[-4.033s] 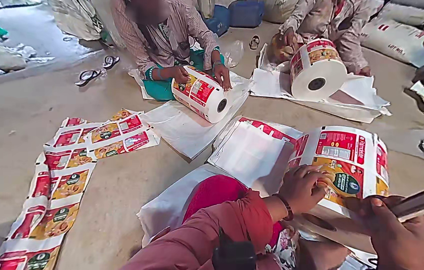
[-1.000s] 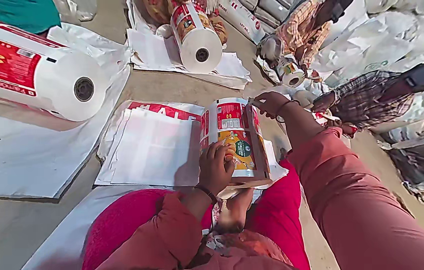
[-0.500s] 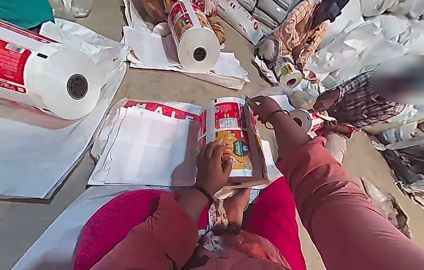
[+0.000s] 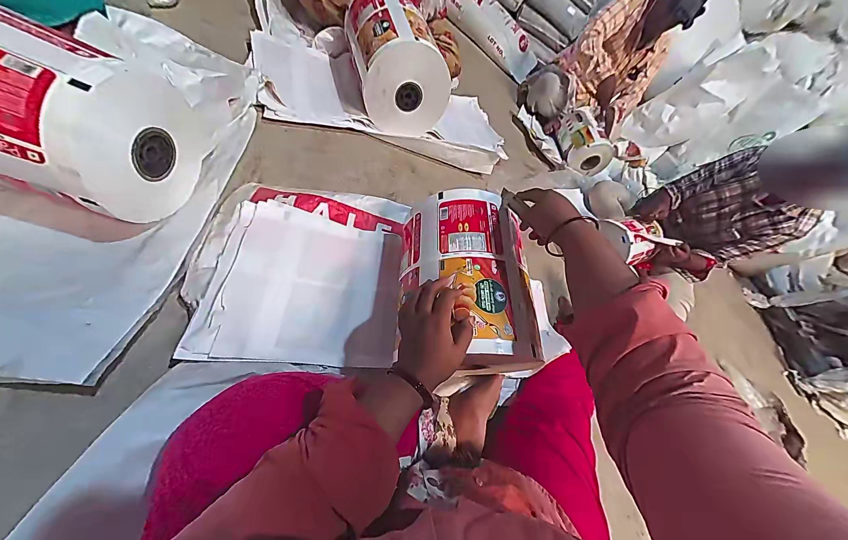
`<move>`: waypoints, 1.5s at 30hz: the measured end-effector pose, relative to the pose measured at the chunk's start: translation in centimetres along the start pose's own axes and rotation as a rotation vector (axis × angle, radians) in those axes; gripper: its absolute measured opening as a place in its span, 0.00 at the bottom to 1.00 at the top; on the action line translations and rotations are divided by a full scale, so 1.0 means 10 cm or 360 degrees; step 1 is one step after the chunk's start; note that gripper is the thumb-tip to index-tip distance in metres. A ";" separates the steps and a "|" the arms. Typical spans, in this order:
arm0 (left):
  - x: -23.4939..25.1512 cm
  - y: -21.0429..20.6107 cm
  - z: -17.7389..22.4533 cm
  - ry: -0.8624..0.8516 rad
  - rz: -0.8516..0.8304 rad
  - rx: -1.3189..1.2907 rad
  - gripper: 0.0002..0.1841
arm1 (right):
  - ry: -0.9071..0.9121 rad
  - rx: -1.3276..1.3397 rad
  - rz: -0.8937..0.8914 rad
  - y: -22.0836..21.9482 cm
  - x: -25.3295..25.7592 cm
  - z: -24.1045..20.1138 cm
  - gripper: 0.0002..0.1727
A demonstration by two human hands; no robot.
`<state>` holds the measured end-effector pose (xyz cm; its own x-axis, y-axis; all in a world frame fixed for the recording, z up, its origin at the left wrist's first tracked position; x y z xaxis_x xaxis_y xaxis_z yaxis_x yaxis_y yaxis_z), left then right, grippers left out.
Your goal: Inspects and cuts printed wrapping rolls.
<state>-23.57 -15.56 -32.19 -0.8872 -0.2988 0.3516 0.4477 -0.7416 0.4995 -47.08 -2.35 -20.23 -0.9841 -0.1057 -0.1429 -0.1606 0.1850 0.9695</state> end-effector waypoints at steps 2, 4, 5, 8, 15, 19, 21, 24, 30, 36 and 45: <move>0.00 0.00 -0.01 0.0014 -0.0017 -0.0009 0.24 | 0.0014 -0.0086 -0.0057 0.02 0.02 -0.06 0.24; -0.01 0.00 -0.01 0.0020 -0.0012 -0.0012 0.23 | 0.0040 -0.0173 -0.0115 0.05 0.00 -0.10 0.23; -0.01 0.00 -0.01 0.0018 -0.0005 -0.0010 0.23 | 0.0049 -0.0203 -0.0135 0.05 -0.01 -0.11 0.23; -0.02 -0.01 -0.01 0.0012 0.0000 -0.0001 0.24 | 0.0091 -0.0230 -0.0167 0.04 -0.06 -0.10 0.23; -0.02 0.00 -0.01 -0.0023 0.0056 -0.0014 0.23 | 0.0156 -0.0277 -0.0272 0.03 -0.35 -0.08 0.22; 0.00 0.02 0.03 -0.0018 -0.0007 -0.0016 0.22 | 0.0157 -0.0314 -0.0289 -0.01 -0.53 -0.06 0.22; 0.00 0.03 0.04 -0.0017 -0.0034 -0.0028 0.22 | 0.0105 -0.0284 -0.0305 -0.01 -0.68 -0.02 0.22; -0.02 0.05 0.05 -0.0040 0.0006 -0.0062 0.22 | 0.0086 -0.0261 -0.0354 -0.05 -0.96 0.03 0.23; -0.04 0.09 0.07 -0.0025 0.0010 -0.0089 0.26 | 0.0079 -0.0273 -0.0377 -0.14 -1.50 0.06 0.25; -0.06 0.12 0.09 0.0004 0.0012 -0.0048 0.26 | 0.0099 -0.0324 -0.0484 -0.19 -2.10 0.15 0.27; -0.06 0.10 0.07 0.0025 0.0005 -0.0054 0.27 | 0.0305 -0.0490 -0.0823 -0.52 -3.20 0.50 0.22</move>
<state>-22.52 -15.72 -31.29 -0.8876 -0.3104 0.3404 0.4467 -0.7604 0.4714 -15.17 4.98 -21.67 -0.7495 -0.2848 -0.5977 -0.5543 -0.2238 0.8017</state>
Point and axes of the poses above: each hand's wrist, its own x-axis towards the middle knuckle, its own y-axis out of the back of the hand, z = x × y, the point moved 8 cm from there along x, towards the middle knuckle, and after that the axes turned 6 degrees about z, right-handed, at the moved point
